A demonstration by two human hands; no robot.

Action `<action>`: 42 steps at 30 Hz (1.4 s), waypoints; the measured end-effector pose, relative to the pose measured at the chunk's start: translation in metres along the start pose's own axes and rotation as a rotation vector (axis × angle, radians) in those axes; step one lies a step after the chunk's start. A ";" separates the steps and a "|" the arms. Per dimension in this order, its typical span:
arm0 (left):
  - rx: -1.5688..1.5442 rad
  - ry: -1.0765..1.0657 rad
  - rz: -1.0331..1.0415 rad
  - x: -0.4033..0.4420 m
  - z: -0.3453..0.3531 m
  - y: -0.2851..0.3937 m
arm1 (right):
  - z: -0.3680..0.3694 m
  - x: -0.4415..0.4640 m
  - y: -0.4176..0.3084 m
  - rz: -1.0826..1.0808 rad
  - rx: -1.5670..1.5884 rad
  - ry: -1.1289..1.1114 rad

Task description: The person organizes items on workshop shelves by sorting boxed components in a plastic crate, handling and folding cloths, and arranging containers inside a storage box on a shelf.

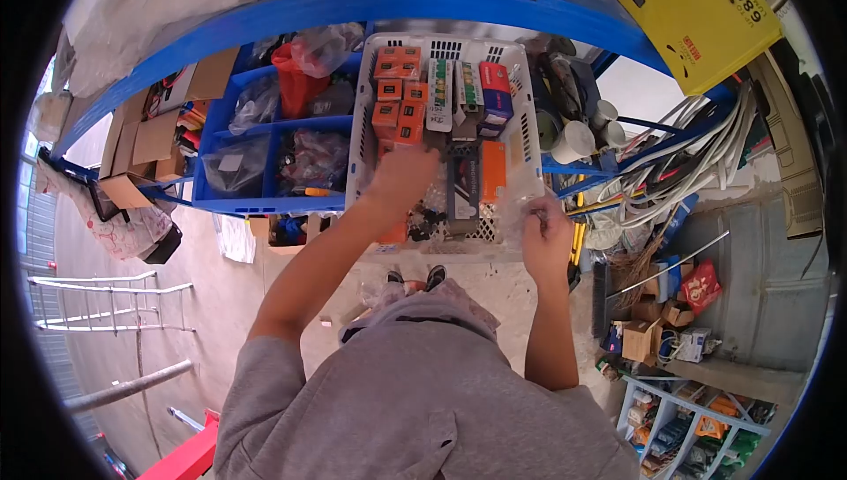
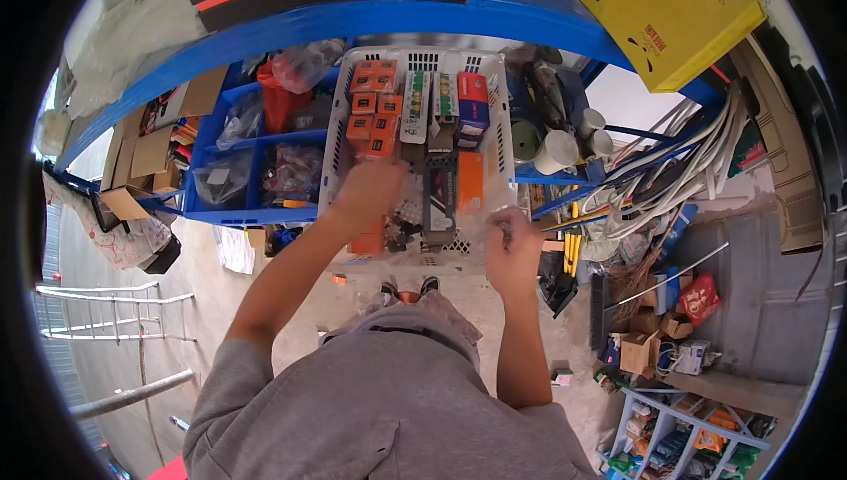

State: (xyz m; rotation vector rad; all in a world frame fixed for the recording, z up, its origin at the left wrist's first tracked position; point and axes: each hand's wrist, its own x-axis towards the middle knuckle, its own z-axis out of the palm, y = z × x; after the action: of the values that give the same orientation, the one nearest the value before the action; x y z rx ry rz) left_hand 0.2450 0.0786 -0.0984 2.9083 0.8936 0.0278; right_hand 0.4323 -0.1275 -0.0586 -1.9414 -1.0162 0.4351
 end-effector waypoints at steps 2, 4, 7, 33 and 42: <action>-0.126 0.175 -0.057 -0.008 -0.021 -0.006 | 0.000 0.001 0.008 -0.017 0.054 0.014; -0.436 0.465 -0.023 -0.020 -0.051 -0.007 | 0.009 0.005 0.024 -0.031 0.106 0.026; -0.962 0.291 -0.058 -0.035 -0.070 0.004 | 0.022 0.030 0.029 -0.383 0.300 0.076; -0.768 0.586 -0.280 -0.218 0.038 -0.032 | -0.061 -0.011 0.018 0.098 -0.107 -0.023; -1.024 0.455 -0.616 -0.192 0.000 0.010 | 0.053 0.036 0.014 -0.240 -0.532 -0.252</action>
State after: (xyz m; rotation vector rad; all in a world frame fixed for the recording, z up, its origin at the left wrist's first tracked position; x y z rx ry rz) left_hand 0.0916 -0.0377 -0.0949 1.6330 1.2838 0.8355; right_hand 0.4268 -0.0742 -0.0967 -2.2206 -1.6386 0.2941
